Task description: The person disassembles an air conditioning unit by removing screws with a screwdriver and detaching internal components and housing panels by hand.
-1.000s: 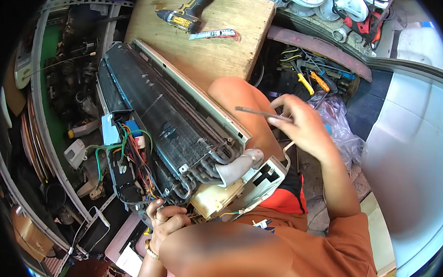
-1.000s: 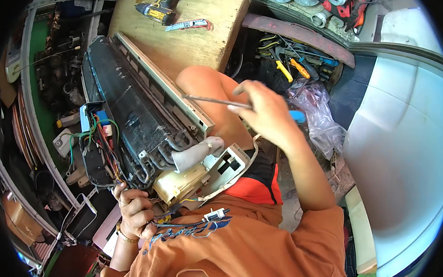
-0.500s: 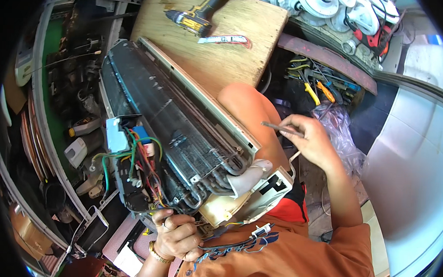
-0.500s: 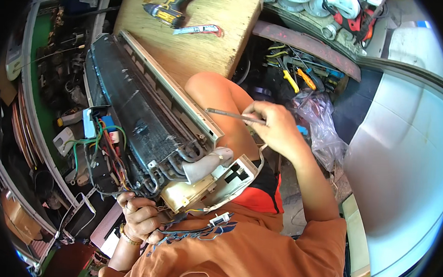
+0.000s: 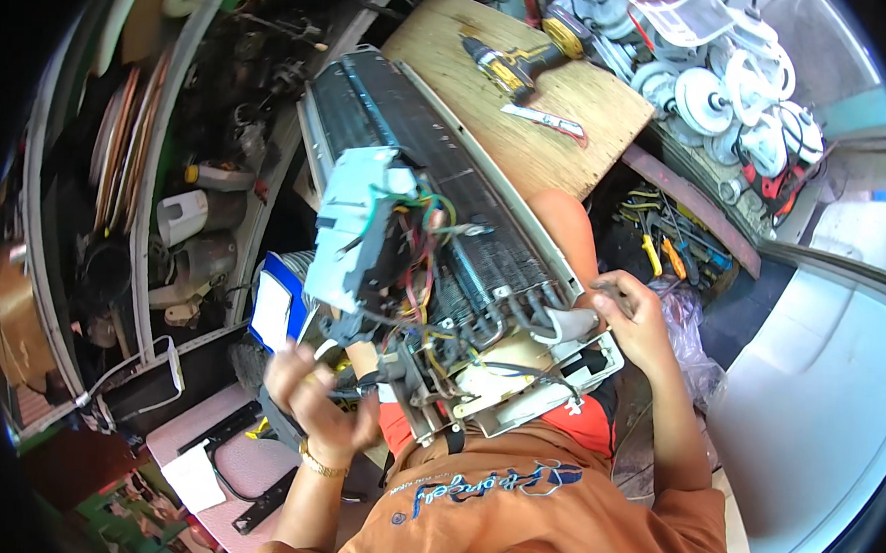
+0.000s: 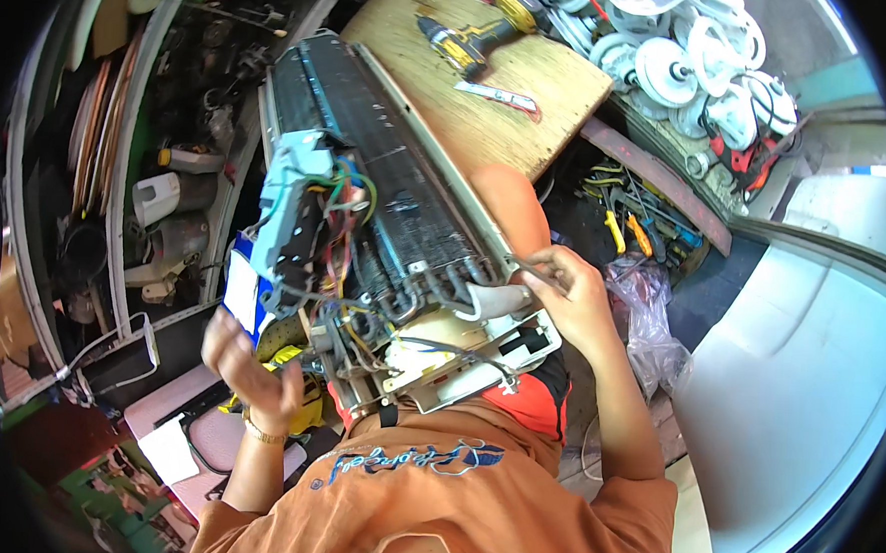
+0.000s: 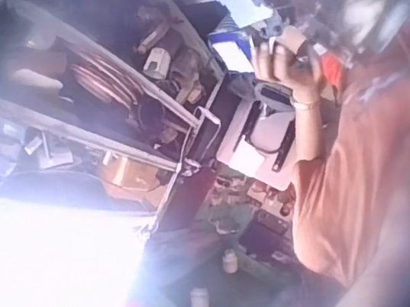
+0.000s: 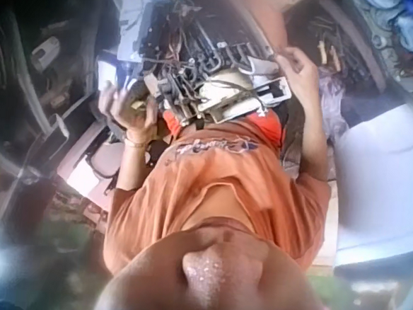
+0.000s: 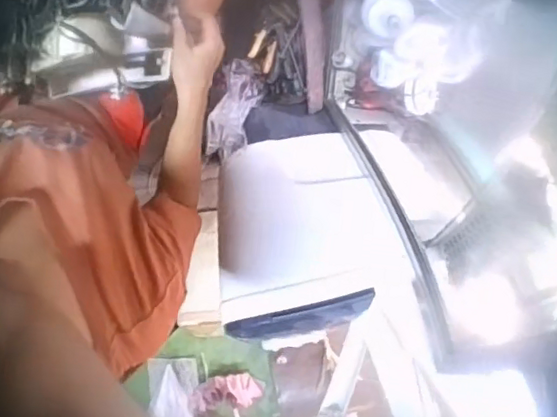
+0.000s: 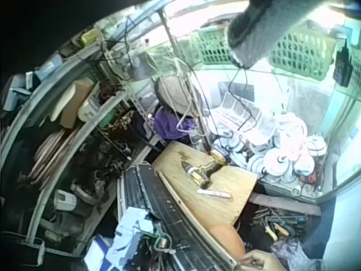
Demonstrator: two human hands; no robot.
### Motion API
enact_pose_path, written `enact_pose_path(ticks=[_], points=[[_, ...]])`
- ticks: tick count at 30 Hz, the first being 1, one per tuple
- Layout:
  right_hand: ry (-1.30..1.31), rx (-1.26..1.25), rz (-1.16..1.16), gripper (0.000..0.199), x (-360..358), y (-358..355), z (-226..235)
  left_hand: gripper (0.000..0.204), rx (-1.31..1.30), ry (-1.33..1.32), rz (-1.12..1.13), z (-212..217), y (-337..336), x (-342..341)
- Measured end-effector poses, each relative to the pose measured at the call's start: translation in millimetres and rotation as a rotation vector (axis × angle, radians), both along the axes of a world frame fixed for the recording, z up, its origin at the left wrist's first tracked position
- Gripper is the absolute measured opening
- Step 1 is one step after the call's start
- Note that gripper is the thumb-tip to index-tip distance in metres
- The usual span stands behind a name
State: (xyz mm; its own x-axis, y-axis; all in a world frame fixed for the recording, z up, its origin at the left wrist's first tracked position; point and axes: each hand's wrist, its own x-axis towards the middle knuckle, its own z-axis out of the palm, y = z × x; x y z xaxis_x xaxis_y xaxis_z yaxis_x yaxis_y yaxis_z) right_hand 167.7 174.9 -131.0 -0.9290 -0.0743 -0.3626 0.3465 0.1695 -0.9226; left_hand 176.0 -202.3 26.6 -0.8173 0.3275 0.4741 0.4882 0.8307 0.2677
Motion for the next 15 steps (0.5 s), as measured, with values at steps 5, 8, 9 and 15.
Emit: enact_pose_path(ticks=[5,8,9,15], points=[[0.005,-0.006,-0.066,0.036,18,0,15,0.096,0.232,-0.368,0.265,-4,-21,-37],[0.045,0.027,-0.099,0.036,22,-7,36,0.084,0.660,-0.679,0.342,-41,-44,-59],[0.056,0.040,-0.106,0.036,24,-10,42,0.075,0.901,-0.792,0.382,-44,-45,-63],[0.083,0.094,-0.109,0.038,45,-20,69,0.041,1.091,-0.922,0.389,-54,-69,-82]])
